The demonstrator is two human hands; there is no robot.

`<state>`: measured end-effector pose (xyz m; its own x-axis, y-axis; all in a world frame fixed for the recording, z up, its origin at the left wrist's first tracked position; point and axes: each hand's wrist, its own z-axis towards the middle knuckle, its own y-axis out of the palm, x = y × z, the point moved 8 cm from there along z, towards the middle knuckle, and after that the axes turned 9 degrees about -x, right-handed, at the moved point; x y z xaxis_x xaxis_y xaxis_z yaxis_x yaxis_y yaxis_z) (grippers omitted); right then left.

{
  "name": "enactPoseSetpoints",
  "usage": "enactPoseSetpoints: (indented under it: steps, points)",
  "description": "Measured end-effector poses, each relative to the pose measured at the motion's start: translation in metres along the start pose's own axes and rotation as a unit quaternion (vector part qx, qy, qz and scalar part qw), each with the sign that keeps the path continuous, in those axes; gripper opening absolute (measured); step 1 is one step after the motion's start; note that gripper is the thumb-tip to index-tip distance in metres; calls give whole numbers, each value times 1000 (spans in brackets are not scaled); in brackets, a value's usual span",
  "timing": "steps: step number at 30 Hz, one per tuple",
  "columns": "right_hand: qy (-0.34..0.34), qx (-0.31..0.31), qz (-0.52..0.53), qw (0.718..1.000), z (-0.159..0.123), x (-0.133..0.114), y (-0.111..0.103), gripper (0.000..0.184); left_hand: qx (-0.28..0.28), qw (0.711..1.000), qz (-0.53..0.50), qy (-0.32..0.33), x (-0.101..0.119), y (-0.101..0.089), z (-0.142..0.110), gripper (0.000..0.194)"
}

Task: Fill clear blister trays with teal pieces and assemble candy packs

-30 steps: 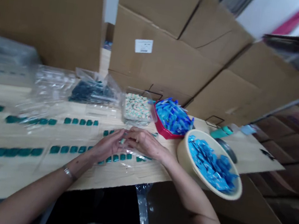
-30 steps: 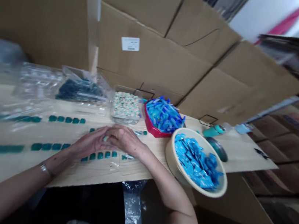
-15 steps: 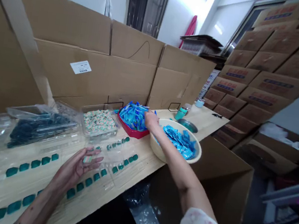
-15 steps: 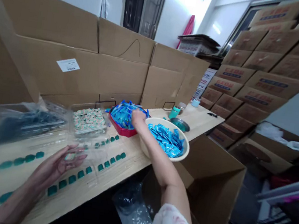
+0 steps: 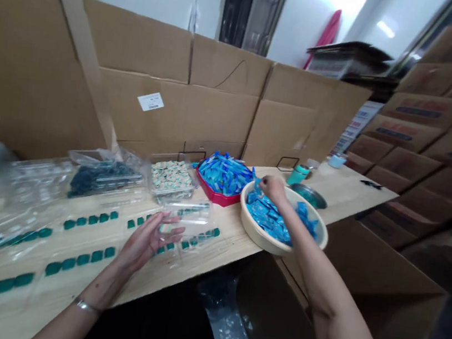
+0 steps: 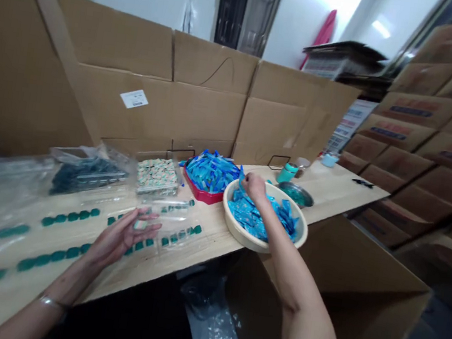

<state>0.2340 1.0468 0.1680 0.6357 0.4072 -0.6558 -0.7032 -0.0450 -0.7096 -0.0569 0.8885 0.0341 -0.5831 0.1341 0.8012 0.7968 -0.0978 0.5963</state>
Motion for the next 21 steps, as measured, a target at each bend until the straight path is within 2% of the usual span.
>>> enactPoseSetpoints:
  steps: [3,6,8,9,11,13,15,18,21]
  points:
    - [6,-6,121,993,-14,-13,31,21,12,999,-25,31,-5,13,-3,26]
    - [-9,-63,298,953,-46,-41,80,31,33,997,-38,54,-13,22,-5,27]
    - [5,-67,329,942,-67,-53,107,31,44,996,-43,68,-17,27,-7,28]
    - [13,-69,317,946,-75,-56,118,29,49,995,-44,75,-19,29,-8,29]
    - [8,-55,225,973,-86,-62,129,25,65,993,-47,88,-21,29,-10,29]
    - [-25,-43,81,995,-89,-71,129,22,86,990,-55,100,-21,24,-12,27]
    - [-63,-54,-54,995,-83,-83,125,25,100,987,-67,109,-20,17,-13,25]
    - [-72,-71,-186,977,-52,-89,110,30,108,985,-76,109,-18,7,-15,23]
    - [-30,-76,-265,961,1,-78,91,28,126,983,-85,105,-15,-6,-18,20]
